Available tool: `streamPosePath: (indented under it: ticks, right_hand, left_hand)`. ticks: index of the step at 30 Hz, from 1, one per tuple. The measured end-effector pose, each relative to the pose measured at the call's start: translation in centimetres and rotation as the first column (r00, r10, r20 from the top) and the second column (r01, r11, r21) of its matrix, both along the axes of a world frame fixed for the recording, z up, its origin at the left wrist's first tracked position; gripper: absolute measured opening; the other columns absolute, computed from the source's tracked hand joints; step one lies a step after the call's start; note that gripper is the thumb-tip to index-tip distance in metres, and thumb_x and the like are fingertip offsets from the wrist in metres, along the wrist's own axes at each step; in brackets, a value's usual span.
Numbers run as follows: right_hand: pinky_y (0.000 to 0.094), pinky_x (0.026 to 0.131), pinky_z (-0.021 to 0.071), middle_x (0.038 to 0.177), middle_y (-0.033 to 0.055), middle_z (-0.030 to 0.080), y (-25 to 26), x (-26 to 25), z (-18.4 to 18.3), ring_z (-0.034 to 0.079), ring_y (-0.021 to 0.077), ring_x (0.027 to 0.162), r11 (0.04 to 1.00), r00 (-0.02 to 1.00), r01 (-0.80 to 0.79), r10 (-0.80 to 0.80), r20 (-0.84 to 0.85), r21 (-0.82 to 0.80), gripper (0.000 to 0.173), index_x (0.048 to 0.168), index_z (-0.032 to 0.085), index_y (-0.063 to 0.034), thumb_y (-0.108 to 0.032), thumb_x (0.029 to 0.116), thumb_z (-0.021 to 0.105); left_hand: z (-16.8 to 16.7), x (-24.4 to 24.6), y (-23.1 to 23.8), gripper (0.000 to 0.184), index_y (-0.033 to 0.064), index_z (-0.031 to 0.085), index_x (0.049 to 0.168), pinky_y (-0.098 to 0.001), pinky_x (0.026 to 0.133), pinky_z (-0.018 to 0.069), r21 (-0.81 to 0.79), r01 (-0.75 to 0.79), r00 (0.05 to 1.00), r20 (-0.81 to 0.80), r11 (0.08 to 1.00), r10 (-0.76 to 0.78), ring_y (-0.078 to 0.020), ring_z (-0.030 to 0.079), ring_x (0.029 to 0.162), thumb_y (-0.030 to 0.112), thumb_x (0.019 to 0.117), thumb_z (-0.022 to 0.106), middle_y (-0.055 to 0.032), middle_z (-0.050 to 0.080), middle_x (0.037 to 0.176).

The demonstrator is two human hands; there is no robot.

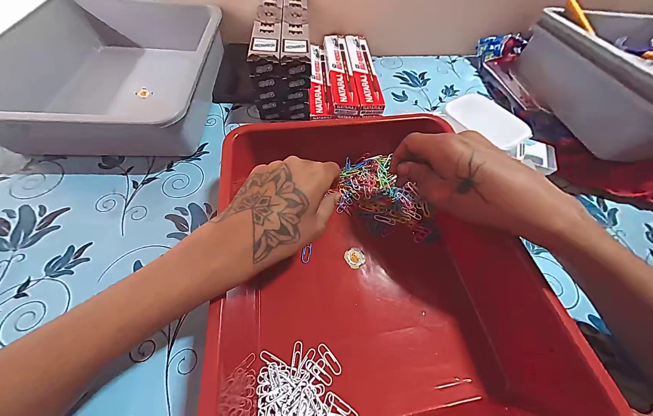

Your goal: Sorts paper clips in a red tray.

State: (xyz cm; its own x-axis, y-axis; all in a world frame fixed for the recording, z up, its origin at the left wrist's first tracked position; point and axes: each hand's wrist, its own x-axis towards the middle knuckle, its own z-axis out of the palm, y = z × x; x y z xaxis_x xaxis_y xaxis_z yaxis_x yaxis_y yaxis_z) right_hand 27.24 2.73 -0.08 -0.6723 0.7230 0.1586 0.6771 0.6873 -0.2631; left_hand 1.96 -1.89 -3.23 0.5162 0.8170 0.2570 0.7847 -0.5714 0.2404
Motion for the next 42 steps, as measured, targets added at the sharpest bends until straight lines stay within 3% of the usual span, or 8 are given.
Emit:
streamPosePath:
  ticks: [4,7,10,14,17,29,39,42]
  right_hand:
    - [0.0223,0.066,0.0455,0.088,-0.0012,0.064,-1.4,-0.8,0.8,0.057,0.0038,0.074,0.995,0.996,-0.057,0.052,-0.069,-0.076,0.017,0.104,0.072,-0.0103,-0.012,0.1018,0.055]
    - [0.01,0.058,0.0525,0.086,-0.0079,0.071,-3.5,-1.7,1.9,0.062,-0.0053,0.067,0.873,0.922,-0.343,0.243,-0.3,-0.346,0.016,0.105,0.074,-0.0111,-0.013,0.1003,0.059]
    - [0.0101,0.058,0.0489,0.087,-0.0113,0.071,-4.6,-1.7,2.5,0.061,-0.0063,0.069,0.955,0.963,-0.245,0.22,-0.155,-0.167,0.023,0.113,0.075,-0.0178,-0.018,0.102,0.054]
    - [0.0183,0.061,0.0475,0.082,-0.0084,0.067,-2.7,-0.7,1.3,0.059,-0.0023,0.07,0.977,0.978,-0.204,0.206,0.034,-0.068,0.022,0.105,0.075,-0.017,-0.015,0.0981,0.054]
    - [0.0401,0.063,0.0532,0.079,-0.0003,0.068,-2.2,-0.6,-0.1,0.065,0.0157,0.072,0.979,0.973,-0.14,0.164,0.159,-0.151,0.005,0.093,0.073,-0.0141,-0.015,0.0941,0.069]
    - [0.0443,0.066,0.0533,0.082,0.0038,0.066,-1.6,-0.3,-0.7,0.067,0.022,0.077,0.985,0.961,-0.131,0.153,0.231,-0.109,0.004,0.088,0.07,-0.0106,-0.009,0.091,0.072]
    - [0.015,0.051,0.0418,0.07,-0.0114,0.061,-3.0,-1.4,0.3,0.053,-0.0037,0.058,0.945,0.97,-0.242,0.228,-0.089,-0.22,0.009,0.095,0.072,-0.0179,-0.022,0.0958,0.064]
    - [0.0114,0.053,0.055,0.08,-0.0128,0.07,-5.0,-2.4,0.4,0.064,-0.0044,0.064,0.852,0.909,-0.4,0.32,-0.268,-0.337,0.012,0.103,0.074,-0.0185,-0.021,0.0951,0.065]
  left_hand:
    - [0.2,0.1,0.7,0.025,0.0056,0.071,0.108,-0.0531,0.066,0.0501,-0.069,-0.058,0.998,-0.022,0.996,0.056,-0.0325,0.069,0.081,0.021,0.1033,0.051,-0.0125,0.07,0.088]
    - [0.3,-0.1,0.6,0.027,0.0055,0.071,0.107,-0.0517,0.066,0.0491,-0.081,-0.05,0.999,-0.014,0.995,0.049,-0.0311,0.068,0.08,0.022,0.1022,0.05,-0.0119,0.069,0.087]
    - [0.2,-0.1,0.7,0.027,0.0071,0.07,0.106,-0.0474,0.065,0.0486,-0.096,-0.038,0.999,-0.02,0.995,0.036,-0.027,0.067,0.079,0.024,0.1023,0.05,-0.0091,0.068,0.086]
    - [0.4,0.1,0.8,0.026,0.0054,0.07,0.11,-0.0496,0.068,0.0496,-0.143,0.01,0.999,-0.043,0.99,-0.017,-0.0293,0.068,0.082,0.02,0.1035,0.05,-0.0118,0.069,0.088]
    - [0.5,0.1,0.8,0.026,0.0064,0.071,0.11,-0.0494,0.067,0.0495,-0.158,0.014,0.998,-0.058,0.987,-0.023,-0.0283,0.067,0.081,0.02,0.1035,0.049,-0.0106,0.069,0.087]
    - [0.3,0.2,0.8,0.025,0.008,0.071,0.109,-0.0498,0.067,0.049,-0.163,0.021,0.997,-0.072,0.986,-0.033,-0.0285,0.067,0.081,0.021,0.1027,0.051,-0.0095,0.067,0.085]
    - [0.1,0.0,0.9,0.024,0.007,0.071,0.105,-0.0485,0.067,0.0489,-0.151,0.013,0.999,-0.031,0.988,-0.018,-0.0274,0.066,0.079,0.024,0.1026,0.054,-0.0094,0.067,0.083]
    - [0.4,-0.2,0.3,0.022,0.0075,0.069,0.105,-0.0441,0.068,0.0474,-0.158,0.014,0.998,-0.054,0.987,-0.023,-0.0252,0.064,0.082,0.02,0.101,0.051,-0.0082,0.066,0.086]
